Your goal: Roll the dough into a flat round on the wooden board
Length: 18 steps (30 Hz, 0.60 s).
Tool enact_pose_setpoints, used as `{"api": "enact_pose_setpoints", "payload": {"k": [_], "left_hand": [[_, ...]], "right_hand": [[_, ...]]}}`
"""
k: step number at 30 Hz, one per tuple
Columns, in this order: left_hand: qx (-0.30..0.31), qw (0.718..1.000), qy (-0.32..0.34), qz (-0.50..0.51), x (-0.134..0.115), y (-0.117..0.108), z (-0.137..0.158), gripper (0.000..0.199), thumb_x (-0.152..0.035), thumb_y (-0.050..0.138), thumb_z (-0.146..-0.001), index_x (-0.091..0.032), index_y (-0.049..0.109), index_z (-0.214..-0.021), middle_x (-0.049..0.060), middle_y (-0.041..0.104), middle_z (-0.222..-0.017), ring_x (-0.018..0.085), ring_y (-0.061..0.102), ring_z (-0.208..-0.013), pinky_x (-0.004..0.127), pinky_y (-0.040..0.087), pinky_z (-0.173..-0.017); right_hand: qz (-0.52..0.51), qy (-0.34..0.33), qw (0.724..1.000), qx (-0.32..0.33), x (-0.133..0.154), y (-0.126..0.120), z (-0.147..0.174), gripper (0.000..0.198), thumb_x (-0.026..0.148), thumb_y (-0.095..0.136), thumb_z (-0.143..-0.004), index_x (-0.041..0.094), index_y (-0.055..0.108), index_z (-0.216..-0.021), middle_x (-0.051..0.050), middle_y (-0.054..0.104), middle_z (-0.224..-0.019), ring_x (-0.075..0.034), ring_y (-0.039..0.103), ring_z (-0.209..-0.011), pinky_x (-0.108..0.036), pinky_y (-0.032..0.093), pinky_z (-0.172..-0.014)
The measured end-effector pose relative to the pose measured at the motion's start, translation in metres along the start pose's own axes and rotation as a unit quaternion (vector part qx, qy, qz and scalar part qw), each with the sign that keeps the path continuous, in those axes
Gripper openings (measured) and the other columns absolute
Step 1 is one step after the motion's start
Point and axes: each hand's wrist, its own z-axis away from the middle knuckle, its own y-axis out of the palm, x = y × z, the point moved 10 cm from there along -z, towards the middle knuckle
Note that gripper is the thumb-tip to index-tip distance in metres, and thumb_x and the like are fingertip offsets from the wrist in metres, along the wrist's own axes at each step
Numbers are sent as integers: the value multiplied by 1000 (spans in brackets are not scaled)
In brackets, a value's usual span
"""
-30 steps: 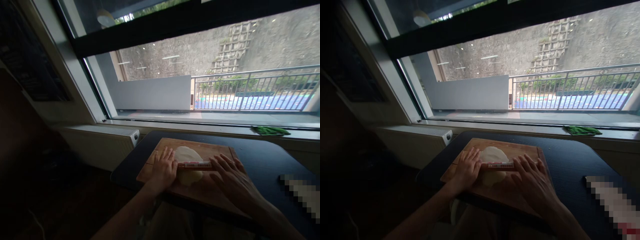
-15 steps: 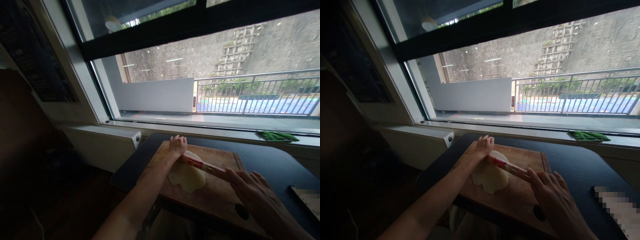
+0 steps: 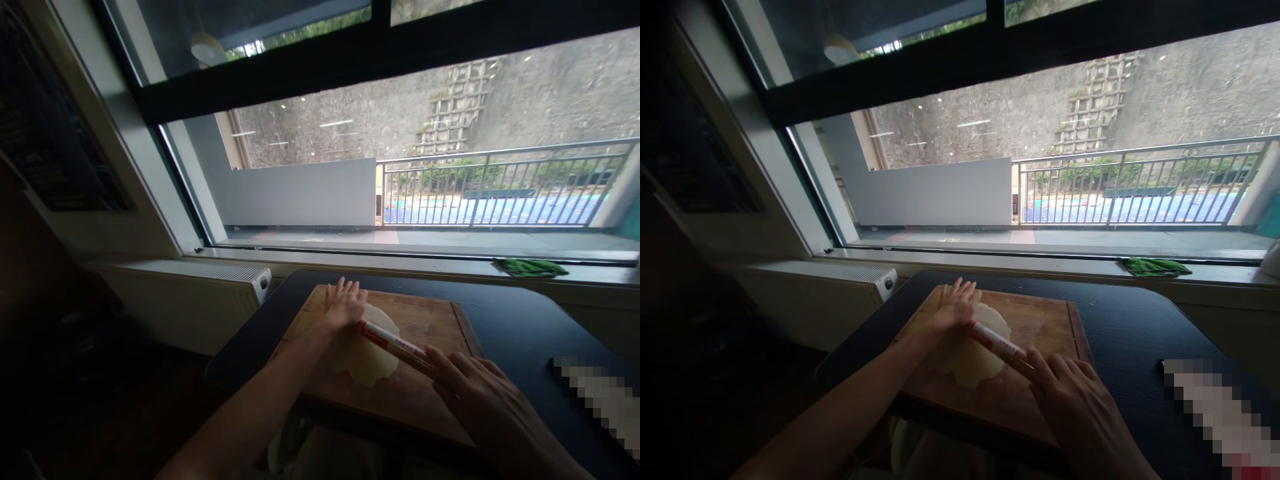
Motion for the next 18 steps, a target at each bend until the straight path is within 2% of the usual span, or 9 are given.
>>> {"api": "enact_pose_setpoints", "payload": {"k": [3,6,8,11,13,14,16,18], "left_hand": [[-32,999,-16,27,-22,-3,-44,55,-47,16,-93,-18,51,-123,7,48,-135,27,20,-136,56,15,-107],[-62,998,-5,31,-35,-7,-55,53,-42,13,-94,-21,57,-114,5,53,-130,24,21,-135,52,14,-108],[-80,996,4,33,-32,-9,-42,50,-37,12,-95,-24,58,-110,2,55,-127,20,22,-135,49,13,-109],[-101,994,29,38,-16,-10,-3,49,-30,13,-95,-24,57,-115,0,55,-128,17,27,-133,44,15,-110],[-94,991,93,23,-12,-9,25,49,-33,15,-95,-19,51,-125,2,44,-138,16,23,-135,36,17,-111],[-89,990,108,10,-9,-10,35,49,-34,17,-95,-16,44,-132,4,38,-143,16,22,-136,35,17,-111],[-45,991,127,-19,-7,-7,45,53,-36,19,-94,-10,34,-137,9,30,-146,17,20,-136,34,16,-111],[25,992,114,-39,-11,-1,37,54,-36,20,-93,-8,35,-136,12,31,-145,19,21,-136,36,17,-110]], "right_hand": [[-3,20,1000,4,-7,-8,6,55,13,37,-81,36,40,-131,-2,65,-81,-19,61,-63,-30,48,-58],[-9,25,1000,2,-5,-15,10,59,14,34,-81,38,37,-134,-3,65,-78,-21,60,-58,-31,47,-54],[-8,11,1000,-12,2,-19,10,59,15,34,-81,37,35,-135,-3,65,-78,-20,60,-58,-31,48,-54],[0,-11,1000,-28,15,-18,10,59,13,34,-82,31,32,-139,-3,63,-75,-17,59,-57,-26,47,-53],[6,-11,1000,-23,19,-12,10,60,11,33,-83,28,28,-140,-3,62,-76,-15,59,-58,-24,45,-52],[8,-4,1000,-16,19,-8,9,59,11,34,-84,27,28,-141,-3,62,-78,-14,59,-59,-23,45,-52],[9,13,1000,0,19,-3,8,54,15,36,-87,29,29,-140,-3,63,-83,-14,60,-62,-23,46,-54],[0,28,999,16,18,1,7,50,20,39,-89,30,32,-138,-3,64,-86,-15,62,-65,-24,47,-57]]}}
